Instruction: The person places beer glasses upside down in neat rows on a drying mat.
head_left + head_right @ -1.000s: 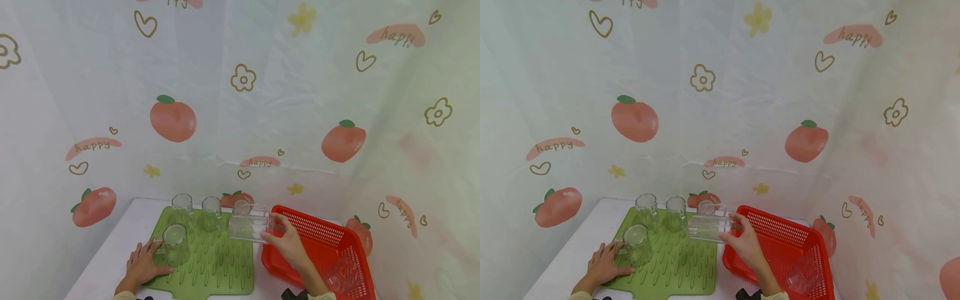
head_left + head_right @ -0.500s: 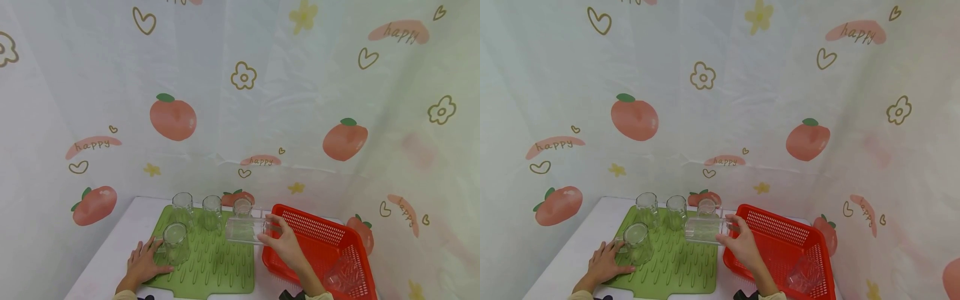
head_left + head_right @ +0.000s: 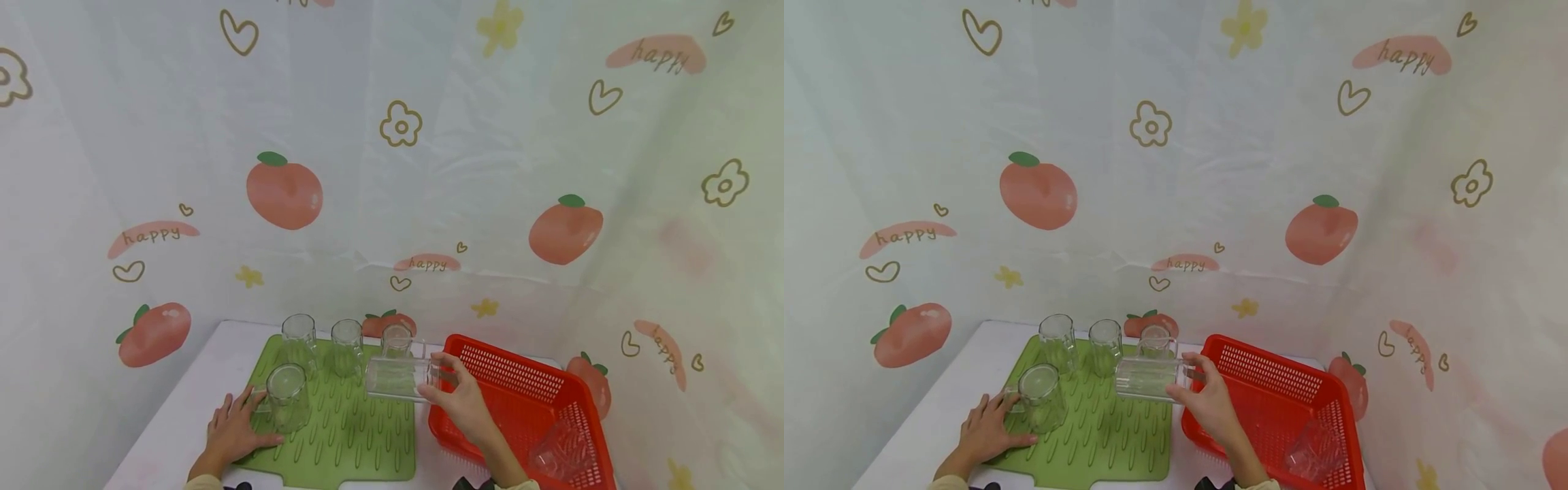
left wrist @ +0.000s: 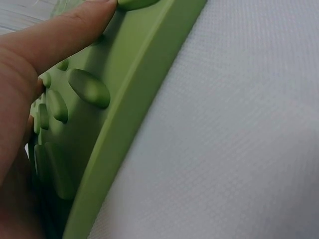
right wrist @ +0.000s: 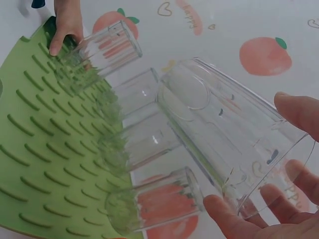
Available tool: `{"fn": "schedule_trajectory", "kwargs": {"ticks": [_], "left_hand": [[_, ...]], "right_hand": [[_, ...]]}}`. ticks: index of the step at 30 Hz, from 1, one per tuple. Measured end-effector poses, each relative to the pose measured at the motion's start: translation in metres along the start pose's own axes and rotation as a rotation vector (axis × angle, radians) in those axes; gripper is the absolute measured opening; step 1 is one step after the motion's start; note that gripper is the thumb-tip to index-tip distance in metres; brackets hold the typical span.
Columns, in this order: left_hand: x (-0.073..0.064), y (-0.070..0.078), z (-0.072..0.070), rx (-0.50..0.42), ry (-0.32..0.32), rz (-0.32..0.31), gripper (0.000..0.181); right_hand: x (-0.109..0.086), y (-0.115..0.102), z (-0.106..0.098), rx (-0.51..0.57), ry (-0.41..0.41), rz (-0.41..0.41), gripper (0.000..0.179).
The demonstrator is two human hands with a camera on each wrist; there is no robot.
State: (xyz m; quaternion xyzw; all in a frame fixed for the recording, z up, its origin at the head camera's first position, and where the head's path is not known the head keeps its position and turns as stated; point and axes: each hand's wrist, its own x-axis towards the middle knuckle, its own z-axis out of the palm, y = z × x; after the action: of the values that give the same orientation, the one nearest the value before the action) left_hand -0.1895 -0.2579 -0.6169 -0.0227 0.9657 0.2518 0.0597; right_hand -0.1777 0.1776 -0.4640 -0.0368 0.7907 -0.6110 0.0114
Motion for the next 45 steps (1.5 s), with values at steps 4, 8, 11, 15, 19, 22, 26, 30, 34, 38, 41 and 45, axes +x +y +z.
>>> {"fn": "schedule_trajectory", "kwargs": {"ticks": [4, 8, 11, 15, 19, 22, 26, 30, 34, 38, 41, 45], "left_hand": [[0.0, 0.001, 0.0, 0.003, 0.001, 0.005, 0.114], [0.0, 0.002, 0.0, -0.005, -0.005, 0.006, 0.114], [0.0, 0.003, 0.0, -0.006, -0.005, 0.004, 0.114], [0.001, 0.003, 0.001, -0.005, -0.002, 0.003, 0.114], [0.001, 0.003, 0.002, -0.016, -0.004, 0.004, 0.115], [0.001, 0.002, 0.005, -0.02, -0.003, 0.009, 0.115], [0.003, 0.003, 0.004, -0.025, -0.015, 0.02, 0.115], [0.005, 0.005, -0.003, -0.036, -0.032, 0.021, 0.115], [0.005, 0.004, -0.006, -0.037, -0.036, 0.022, 0.115], [0.004, -0.001, -0.006, -0.023, -0.028, 0.035, 0.12], [0.003, -0.003, -0.008, -0.032, -0.01, 0.047, 0.128], [0.0, -0.005, -0.012, -0.115, 0.026, 0.097, 0.126]], "right_hand": [[-0.001, 0.001, -0.001, -0.009, -0.006, 0.003, 0.064], [-0.003, 0.001, -0.001, -0.014, -0.005, 0.008, 0.065], [-0.004, 0.002, -0.001, 0.001, 0.002, 0.012, 0.062], [-0.005, 0.002, 0.001, 0.018, 0.008, 0.01, 0.062], [-0.006, 0.003, 0.002, 0.031, 0.007, 0.013, 0.061], [-0.006, 0.004, 0.003, 0.053, 0.004, 0.018, 0.06], [-0.004, 0.007, 0.004, 0.06, 0.002, 0.002, 0.059], [-0.002, 0.011, 0.008, 0.041, -0.003, -0.045, 0.057], [-0.001, 0.013, 0.015, 0.041, -0.025, -0.062, 0.056], [-0.001, 0.013, 0.022, 0.051, -0.033, -0.053, 0.054], [-0.001, 0.013, 0.027, 0.063, -0.036, -0.055, 0.053], [-0.001, 0.016, 0.033, 0.089, -0.038, -0.07, 0.052]]}}
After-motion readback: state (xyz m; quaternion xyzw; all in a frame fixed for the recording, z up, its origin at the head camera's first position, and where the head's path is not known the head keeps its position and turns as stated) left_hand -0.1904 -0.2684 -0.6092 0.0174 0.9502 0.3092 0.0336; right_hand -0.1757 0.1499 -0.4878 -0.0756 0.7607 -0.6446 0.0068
